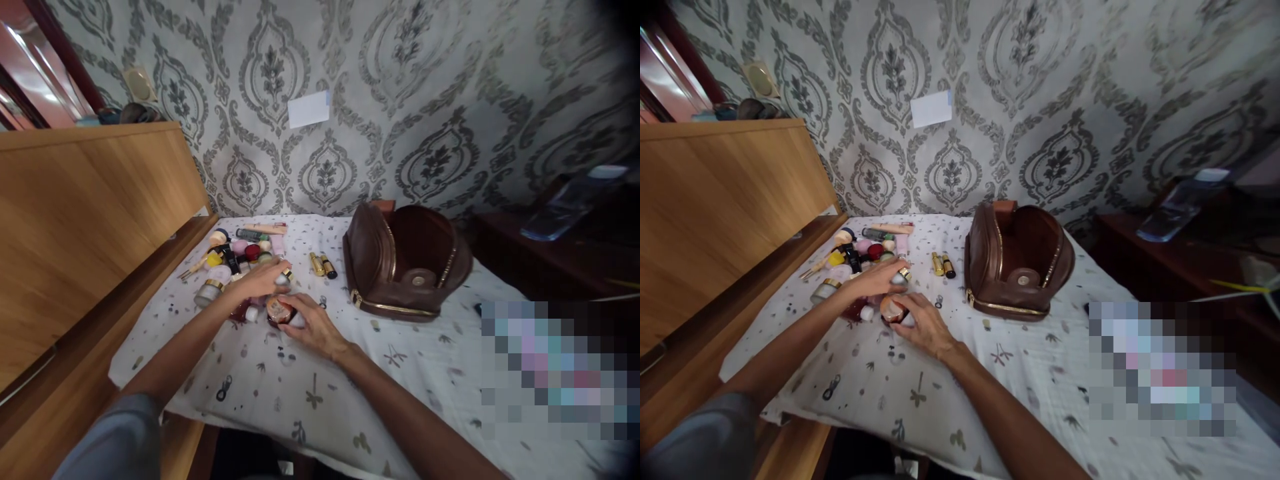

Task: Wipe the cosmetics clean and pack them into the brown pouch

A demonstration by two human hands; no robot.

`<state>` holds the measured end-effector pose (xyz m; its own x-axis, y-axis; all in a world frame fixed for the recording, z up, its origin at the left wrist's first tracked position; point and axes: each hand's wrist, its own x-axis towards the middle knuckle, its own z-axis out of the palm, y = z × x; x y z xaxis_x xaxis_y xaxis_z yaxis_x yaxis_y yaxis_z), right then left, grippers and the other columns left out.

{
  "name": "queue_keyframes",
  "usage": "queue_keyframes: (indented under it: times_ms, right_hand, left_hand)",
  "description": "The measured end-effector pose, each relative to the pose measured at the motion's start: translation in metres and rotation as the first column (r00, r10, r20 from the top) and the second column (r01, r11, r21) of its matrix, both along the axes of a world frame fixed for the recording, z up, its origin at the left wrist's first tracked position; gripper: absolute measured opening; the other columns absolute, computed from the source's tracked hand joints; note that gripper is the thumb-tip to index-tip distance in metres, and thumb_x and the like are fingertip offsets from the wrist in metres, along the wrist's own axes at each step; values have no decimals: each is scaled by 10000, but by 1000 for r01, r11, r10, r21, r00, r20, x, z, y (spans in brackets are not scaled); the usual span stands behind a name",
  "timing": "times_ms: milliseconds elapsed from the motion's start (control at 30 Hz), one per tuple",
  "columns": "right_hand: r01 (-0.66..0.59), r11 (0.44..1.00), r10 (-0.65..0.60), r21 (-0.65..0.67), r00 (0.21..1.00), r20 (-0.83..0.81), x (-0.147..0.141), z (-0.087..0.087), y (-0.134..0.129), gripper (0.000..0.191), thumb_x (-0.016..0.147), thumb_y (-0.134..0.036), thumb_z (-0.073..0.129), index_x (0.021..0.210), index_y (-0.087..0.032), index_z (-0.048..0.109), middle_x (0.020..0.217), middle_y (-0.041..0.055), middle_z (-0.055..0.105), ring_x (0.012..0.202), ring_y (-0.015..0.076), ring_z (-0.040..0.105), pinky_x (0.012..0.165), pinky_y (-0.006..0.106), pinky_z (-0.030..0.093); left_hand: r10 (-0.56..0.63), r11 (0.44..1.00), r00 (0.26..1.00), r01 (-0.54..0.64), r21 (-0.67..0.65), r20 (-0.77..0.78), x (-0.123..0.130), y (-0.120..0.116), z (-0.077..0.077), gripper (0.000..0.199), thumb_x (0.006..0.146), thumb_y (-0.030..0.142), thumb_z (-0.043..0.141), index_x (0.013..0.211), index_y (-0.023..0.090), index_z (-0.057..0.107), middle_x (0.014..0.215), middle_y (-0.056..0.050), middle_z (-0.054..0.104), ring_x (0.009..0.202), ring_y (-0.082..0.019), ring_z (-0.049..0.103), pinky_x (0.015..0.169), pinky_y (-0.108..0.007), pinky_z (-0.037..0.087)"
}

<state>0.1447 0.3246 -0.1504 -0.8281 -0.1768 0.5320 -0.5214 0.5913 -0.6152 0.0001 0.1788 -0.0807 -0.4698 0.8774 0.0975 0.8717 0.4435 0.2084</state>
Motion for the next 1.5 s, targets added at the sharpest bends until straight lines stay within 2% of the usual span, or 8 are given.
queue_keyframes:
  times_ms: [233, 400, 633, 900, 1133, 1267, 1367, 1500]
  right_hand:
    - [-12, 1000, 12, -5, 1000, 21, 3, 6, -1, 506, 821, -275, 724, 1297, -221, 560, 1201, 98, 636, 1121, 255, 595, 991, 426, 497]
    - [-15, 1000, 15, -9, 998, 53, 5, 10, 0, 520, 820, -273, 723, 1310, -245, 552, 1198, 83, 627, 1120, 251, 587, 987, 427, 492]
    - [0, 1000, 0, -10, 999, 48, 1, 4, 0, 491, 811, -283, 737, 1269, -202, 582, 1196, 115, 626, 1110, 257, 591, 975, 420, 494]
    - [13, 1000, -12, -10, 996, 88, 2, 10, -3, 474, 797, -256, 745, 1249, -239, 604, 1146, 74, 639, 1077, 238, 588, 954, 386, 488]
    - [36, 999, -33, -26, 993, 116, 2, 13, -5, 507, 796, -285, 737, 1281, -246, 597, 1100, 69, 638, 1065, 240, 582, 945, 392, 489]
    - [25, 999, -22, -48, 997, 75, 1, 5, -6, 509, 789, -254, 726, 1283, -261, 600, 1119, 71, 643, 1082, 249, 581, 966, 413, 490]
    - [41, 997, -38, -69, 998, 52, 1, 1, -5, 509, 792, -215, 702, 1287, -272, 596, 1140, 67, 645, 1074, 243, 591, 974, 423, 492]
    - [46, 997, -42, -62, 997, 58, 2, 1, -4, 496, 790, -234, 706, 1275, -253, 602, 1148, 76, 649, 1078, 252, 600, 976, 429, 497]
  left_hand:
    - [46, 943, 992, -82, 321, 117, -8, 36, -2, 236, 726, 206, 680, 860, 209, 486, 911, 1, 478, 792, -159, 503, 737, -287, 433]
    - [75, 936, 986, -122, 329, 152, -21, 52, 6, 164, 804, 292, 636, 874, 204, 517, 839, 6, 519, 753, -165, 516, 707, -297, 441]
    - [-185, 968, 977, 162, -193, -109, 0, 114, 24, 453, 833, 366, 651, 1277, 320, 566, 1333, -69, 544, 1276, -298, 459, 1030, -432, 396]
    - [269, 877, 946, -318, -359, -181, -34, 141, 24, 373, 818, 224, 627, 1188, 175, 639, 1180, -188, 674, 1091, -340, 639, 922, -504, 468]
    - [392, 899, 906, -414, -140, -159, -46, 67, 45, 348, 968, 346, 400, 1157, 201, 653, 1160, -104, 704, 1069, -253, 645, 913, -347, 481]
    - [466, 881, 868, -474, -4, -175, -6, -27, 18, 369, 946, 407, 454, 1242, 244, 603, 1243, -116, 655, 1207, -306, 558, 1025, -464, 411]
    - [641, 765, 764, -629, 137, -74, 12, -91, -6, 377, 868, 456, 568, 1186, 268, 640, 1323, -126, 609, 1347, -382, 425, 1096, -600, 294]
    - [693, 709, 720, -689, 149, 32, 4, -141, -11, 525, 829, 550, 565, 1210, 193, 612, 1275, -145, 636, 1206, -352, 560, 1006, -492, 442]
